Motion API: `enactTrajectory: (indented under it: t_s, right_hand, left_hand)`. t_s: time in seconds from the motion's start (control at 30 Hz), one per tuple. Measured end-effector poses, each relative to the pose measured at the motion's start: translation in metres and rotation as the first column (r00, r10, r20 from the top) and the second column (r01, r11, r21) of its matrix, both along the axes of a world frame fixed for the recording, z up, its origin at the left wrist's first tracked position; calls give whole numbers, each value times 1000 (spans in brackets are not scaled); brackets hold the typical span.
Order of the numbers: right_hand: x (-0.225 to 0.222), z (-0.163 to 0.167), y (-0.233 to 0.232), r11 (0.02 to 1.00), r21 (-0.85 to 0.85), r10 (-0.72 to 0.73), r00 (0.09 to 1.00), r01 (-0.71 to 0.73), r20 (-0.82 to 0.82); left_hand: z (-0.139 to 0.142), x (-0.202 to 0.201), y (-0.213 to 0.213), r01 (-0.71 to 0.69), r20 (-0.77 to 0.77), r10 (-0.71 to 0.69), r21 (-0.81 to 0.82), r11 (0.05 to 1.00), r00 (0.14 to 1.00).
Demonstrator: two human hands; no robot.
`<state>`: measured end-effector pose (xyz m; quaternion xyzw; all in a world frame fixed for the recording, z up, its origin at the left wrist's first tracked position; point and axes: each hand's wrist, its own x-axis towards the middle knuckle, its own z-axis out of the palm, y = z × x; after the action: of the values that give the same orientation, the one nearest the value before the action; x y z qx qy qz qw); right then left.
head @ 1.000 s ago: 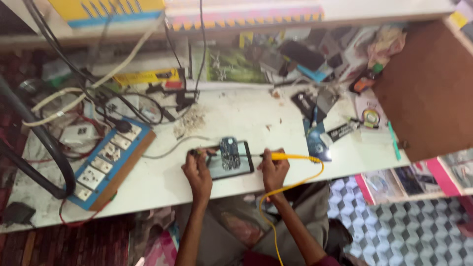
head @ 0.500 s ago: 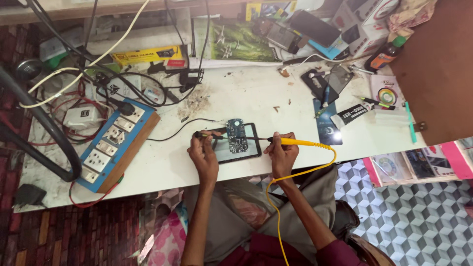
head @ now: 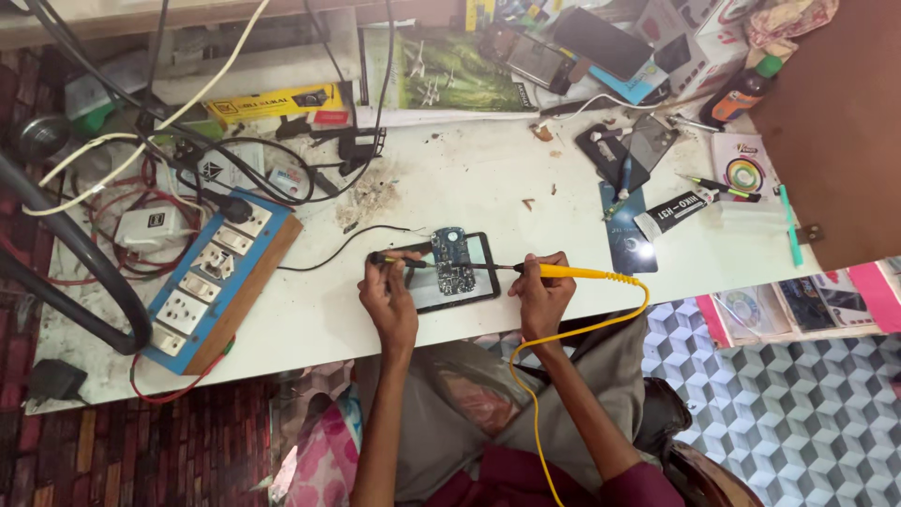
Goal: The person sits on the floor and uses a soldering iron and a probe to work on a small circuit board placed on a white table. They repeatedly apply heat and make contact with various points on the board.
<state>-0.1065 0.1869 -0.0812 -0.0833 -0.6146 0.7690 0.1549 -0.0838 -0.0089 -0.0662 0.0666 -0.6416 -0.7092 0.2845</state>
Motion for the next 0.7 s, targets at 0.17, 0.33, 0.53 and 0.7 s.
enactTrajectory:
  t_s: [0.17,0.33,0.53,0.7]
  right_hand:
    - [-1,1,-1,992,-104,-78,993,69,-88]
    - [2,1,-1,984,-89,-159,985,153,-67]
    - [3,14,-7,988,-14,-152,987,152,-41]
    - [1,20,-7,993,71,-97,995,99,-35]
  left_hand:
    - [11,3,0,3,-38,-6,-73,997,999]
    - [10,6,1,-109,0,110,-152,982,994]
    - [1,2,-1,-73,-50,68,-115,991,996]
    - [-8,4,-1,-28,-47,24,-91,995,999]
